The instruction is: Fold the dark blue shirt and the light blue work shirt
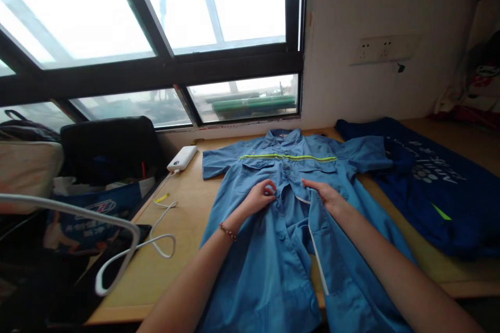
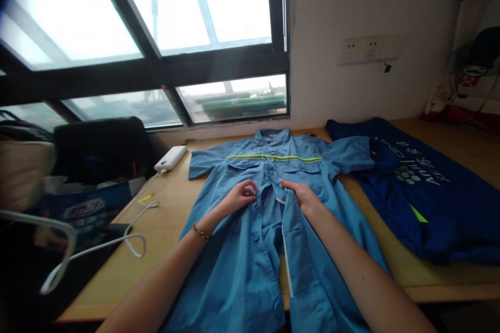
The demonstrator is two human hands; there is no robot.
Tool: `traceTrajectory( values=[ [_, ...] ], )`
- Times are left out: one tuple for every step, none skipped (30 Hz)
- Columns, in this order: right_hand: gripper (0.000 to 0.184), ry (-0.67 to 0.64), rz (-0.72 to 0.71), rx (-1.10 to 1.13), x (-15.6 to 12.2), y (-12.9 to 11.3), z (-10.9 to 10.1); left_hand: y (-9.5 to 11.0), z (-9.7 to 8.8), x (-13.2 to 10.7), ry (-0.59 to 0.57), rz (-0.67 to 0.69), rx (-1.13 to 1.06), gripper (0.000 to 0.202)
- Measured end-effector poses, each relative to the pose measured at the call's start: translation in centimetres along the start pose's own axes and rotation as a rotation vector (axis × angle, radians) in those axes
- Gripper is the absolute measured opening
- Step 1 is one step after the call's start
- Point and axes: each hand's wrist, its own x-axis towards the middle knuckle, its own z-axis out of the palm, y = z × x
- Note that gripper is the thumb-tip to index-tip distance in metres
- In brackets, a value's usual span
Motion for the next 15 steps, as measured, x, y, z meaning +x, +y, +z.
traceTrajectory(
  values=[
    [0.01,-0.001,-0.013,-0.004,0.1,0.2,0.0,0.3,0.5,-0.2,0.06,0.079,0.116,0.026],
    [0.01,-0.005,-0.027,-0.008,0.1,0.3,0.1,0.6,1.1,-0.5,0.114,0.156,0.228,0.027],
    [0.011,-0.01,-0.04,-0.017,0.1,0.4,0.1,1.0,1.6,-0.8,0.15,0.221,0.326,0.028],
    [0.012,-0.014,-0.056,-0.031,0.1,0.5,0.2,1.4,2.1,-1.1,0.166,0.267,0.405,0.028],
    [0.013,-0.015,-0.072,-0.047,0.1,0.5,0.2,1.7,2.5,-1.4,0.163,0.296,0.463,0.027],
    [0.014,-0.013,-0.09,-0.067,0.0,0.5,0.3,2.0,2.8,-1.6,0.152,0.313,0.503,0.025],
    [0.014,-0.012,-0.11,-0.092,-0.1,0.5,0.3,2.3,3.0,-1.8,0.137,0.322,0.528,0.024],
    [0.014,-0.015,-0.133,-0.12,-0.2,0.4,0.4,2.5,3.1,-1.9,0.125,0.324,0.54,0.022],
    [0.014,-0.03,-0.158,-0.151,-0.4,0.5,0.4,2.6,3.1,-1.9,0.119,0.32,0.538,0.02],
    [0.015,-0.057,-0.181,-0.184,-0.5,0.5,0.5,2.6,3.1,-1.9,0.115,0.31,0.524,0.019],
    [0.016,-0.094,-0.199,-0.218,-0.6,0.6,0.5,2.6,3.1,-1.8,0.109,0.298,0.501,0.018],
    [0.017,-0.134,-0.211,-0.251,-0.8,0.7,0.6,2.5,3.1,-1.7,0.099,0.284,0.473,0.018],
    [0.019,-0.17,-0.213,-0.282,-0.8,0.9,0.6,2.3,3.0,-1.6,0.086,0.272,0.446,0.019],
    [0.021,-0.198,-0.208,-0.308,-0.9,1.0,0.7,2.1,3.0,-1.5,0.073,0.26,0.424,0.021],
    [0.022,-0.214,-0.2,-0.329,-0.9,1.1,0.7,1.8,3.1,-1.4,0.068,0.248,0.407,0.022]
  ],
)
